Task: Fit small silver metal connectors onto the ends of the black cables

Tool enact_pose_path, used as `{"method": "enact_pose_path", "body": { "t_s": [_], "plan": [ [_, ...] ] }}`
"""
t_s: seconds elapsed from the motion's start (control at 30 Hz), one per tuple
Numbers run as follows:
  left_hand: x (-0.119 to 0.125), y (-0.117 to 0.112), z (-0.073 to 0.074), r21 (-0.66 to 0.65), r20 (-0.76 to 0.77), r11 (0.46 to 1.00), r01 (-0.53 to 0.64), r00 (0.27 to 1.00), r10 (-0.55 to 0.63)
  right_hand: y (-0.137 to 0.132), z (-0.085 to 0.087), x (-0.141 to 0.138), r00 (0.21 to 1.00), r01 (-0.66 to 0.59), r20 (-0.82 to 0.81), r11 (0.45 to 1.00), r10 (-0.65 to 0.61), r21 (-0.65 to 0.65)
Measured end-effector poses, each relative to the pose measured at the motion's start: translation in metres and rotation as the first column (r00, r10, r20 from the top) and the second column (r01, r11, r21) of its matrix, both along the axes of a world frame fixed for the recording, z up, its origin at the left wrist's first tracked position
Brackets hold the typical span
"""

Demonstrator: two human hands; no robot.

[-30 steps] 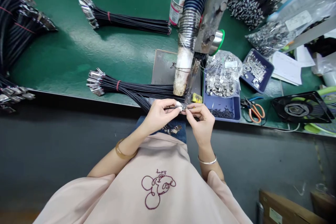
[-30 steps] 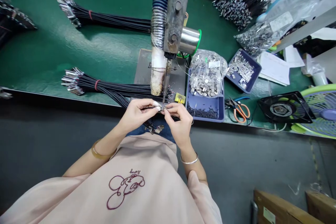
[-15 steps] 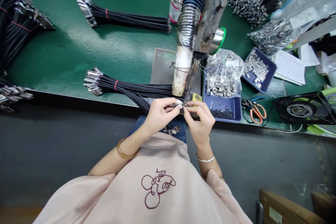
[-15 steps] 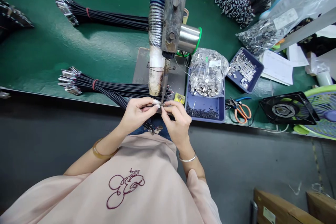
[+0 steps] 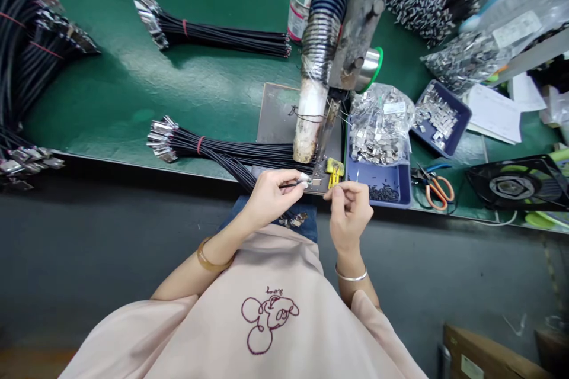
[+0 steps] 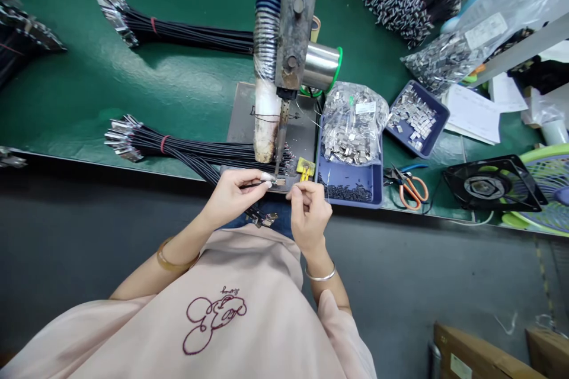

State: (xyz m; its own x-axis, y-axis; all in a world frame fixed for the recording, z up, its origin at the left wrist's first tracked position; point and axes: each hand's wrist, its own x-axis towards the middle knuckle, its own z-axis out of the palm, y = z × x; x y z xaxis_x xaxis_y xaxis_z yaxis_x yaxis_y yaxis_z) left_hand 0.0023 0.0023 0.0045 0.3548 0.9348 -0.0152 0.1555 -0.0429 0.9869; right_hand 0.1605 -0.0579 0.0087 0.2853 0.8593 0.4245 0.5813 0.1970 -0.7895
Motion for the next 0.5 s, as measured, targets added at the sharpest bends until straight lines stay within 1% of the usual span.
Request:
{"method": "enact_pose_path", "body": {
  "t_s": [0.07,0.13,0.2,0.27,0.33,0.4,0.43,0.5],
  "plan": [
    [-0.002,-0.001,-0.002,0.019,-0.003,1.000,0.012,1.000,-0.012,-0.001,0.002,-0.001,0.991,-0.027,0.128,0.999,0.032,-0.038],
    [-0.003,-0.002,-0.003,0.049,-0.009,0.998,0.029,1.000,-0.028,0.000,0.003,-0.003,0.964,-0.066,0.255,0.996,0.079,-0.060],
    [-0.004,-0.002,-0.004,0.077,-0.017,0.996,0.037,0.999,-0.036,-0.001,0.003,-0.004,0.949,-0.061,0.306,0.997,0.074,-0.052],
    [-0.004,-0.002,-0.004,0.096,-0.023,0.995,0.030,0.999,-0.028,-0.002,0.001,-0.003,0.963,-0.011,0.269,1.000,0.017,-0.021],
    [-0.004,-0.002,-0.004,0.112,-0.029,0.994,0.014,1.000,-0.010,-0.005,0.000,0.000,0.986,0.044,0.161,0.999,-0.047,0.024],
    [-0.003,-0.001,-0.003,0.125,-0.039,0.992,0.002,0.999,0.003,-0.008,-0.001,0.004,0.996,0.076,0.050,0.995,-0.079,0.064],
    [-0.003,-0.001,-0.002,0.131,-0.045,0.991,0.001,0.999,0.005,-0.009,-0.001,0.005,0.996,0.080,0.027,0.994,-0.082,0.073],
    [-0.002,0.000,0.001,0.135,-0.064,0.991,0.013,0.998,-0.004,-0.008,-0.001,0.006,0.996,0.066,0.048,0.996,-0.069,0.064]
  ]
}}
